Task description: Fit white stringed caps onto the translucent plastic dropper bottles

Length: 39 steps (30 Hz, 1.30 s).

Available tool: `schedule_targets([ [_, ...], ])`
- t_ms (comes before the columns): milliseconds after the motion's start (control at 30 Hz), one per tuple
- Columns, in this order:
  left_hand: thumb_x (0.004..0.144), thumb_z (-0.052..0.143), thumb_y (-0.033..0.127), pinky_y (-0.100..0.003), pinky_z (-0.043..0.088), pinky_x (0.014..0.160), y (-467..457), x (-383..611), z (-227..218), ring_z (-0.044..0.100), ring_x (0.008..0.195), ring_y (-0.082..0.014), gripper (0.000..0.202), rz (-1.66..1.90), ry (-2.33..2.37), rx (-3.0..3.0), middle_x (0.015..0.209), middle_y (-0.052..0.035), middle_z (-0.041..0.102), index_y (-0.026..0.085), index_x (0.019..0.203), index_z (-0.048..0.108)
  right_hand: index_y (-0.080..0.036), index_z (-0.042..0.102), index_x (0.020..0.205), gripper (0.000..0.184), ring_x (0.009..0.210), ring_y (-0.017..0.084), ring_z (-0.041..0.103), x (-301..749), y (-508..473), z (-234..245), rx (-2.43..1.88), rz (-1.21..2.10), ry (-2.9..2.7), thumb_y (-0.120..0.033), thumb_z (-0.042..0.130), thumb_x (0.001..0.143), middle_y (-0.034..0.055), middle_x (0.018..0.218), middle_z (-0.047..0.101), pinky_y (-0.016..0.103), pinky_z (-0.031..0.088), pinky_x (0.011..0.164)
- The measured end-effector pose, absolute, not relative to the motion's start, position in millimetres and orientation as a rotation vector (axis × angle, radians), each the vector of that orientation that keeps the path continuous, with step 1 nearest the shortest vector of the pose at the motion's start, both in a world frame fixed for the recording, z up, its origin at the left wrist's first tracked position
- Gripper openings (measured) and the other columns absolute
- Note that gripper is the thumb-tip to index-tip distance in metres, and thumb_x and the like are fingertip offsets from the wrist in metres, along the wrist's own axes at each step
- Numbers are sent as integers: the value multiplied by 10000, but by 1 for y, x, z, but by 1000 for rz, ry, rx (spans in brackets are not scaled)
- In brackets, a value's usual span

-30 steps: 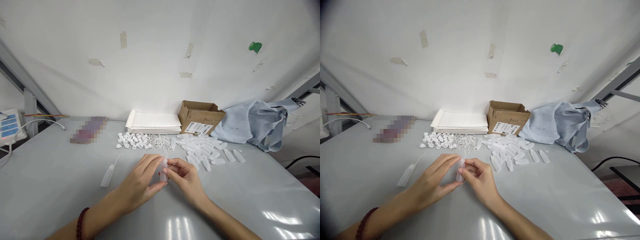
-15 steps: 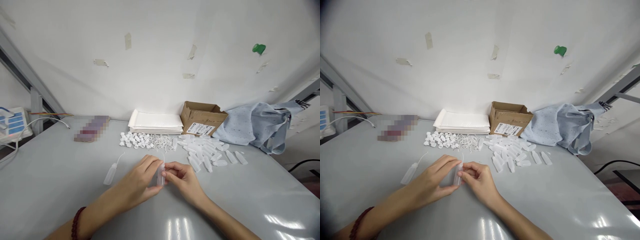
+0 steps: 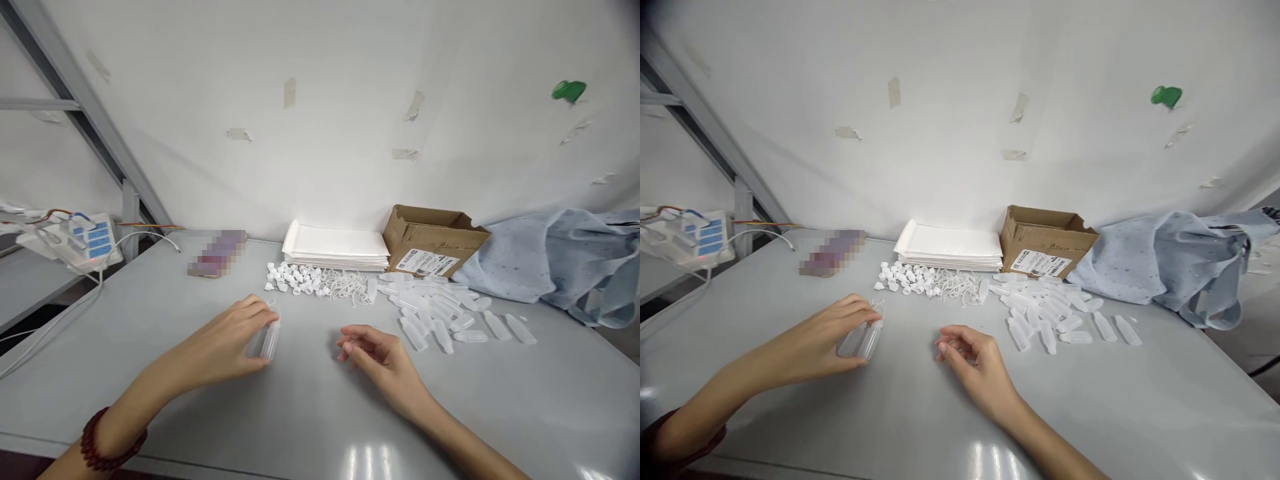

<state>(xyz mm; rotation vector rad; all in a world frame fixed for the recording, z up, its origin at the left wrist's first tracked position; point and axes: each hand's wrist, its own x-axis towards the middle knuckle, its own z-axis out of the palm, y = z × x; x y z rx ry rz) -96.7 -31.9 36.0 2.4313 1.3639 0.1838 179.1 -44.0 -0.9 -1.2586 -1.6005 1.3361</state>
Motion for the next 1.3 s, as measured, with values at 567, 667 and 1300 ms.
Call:
schedule_targets([
  [567,729,633,217,-322,439,867,-30,-107,35,469,1053,-233,274,261,1306,2528,1033,-47,580,212,1001,603,-176,643,931,259,650,154,618,180,-43,1,-1296,1294,-1591,-405,566,840,29,724,666,297,468,628],
  [667,733,628,221,-324,442,878,-30,-108,34,472,1079,-233,256,279,1314,2528,1092,-55,566,217,988,609,-176,645,924,260,648,155,615,180,-42,2,-1307,1286,-1596,-409,566,839,32,734,670,298,464,624],
  [1300,750,657,296,-339,444,910,-33,-114,33,448,1154,-251,368,283,1348,2516,1190,-59,539,242,1110,595,-181,635,904,223,620,157,633,198,-24,3,-1340,890,-1745,-374,528,864,49,782,680,278,490,547],
])
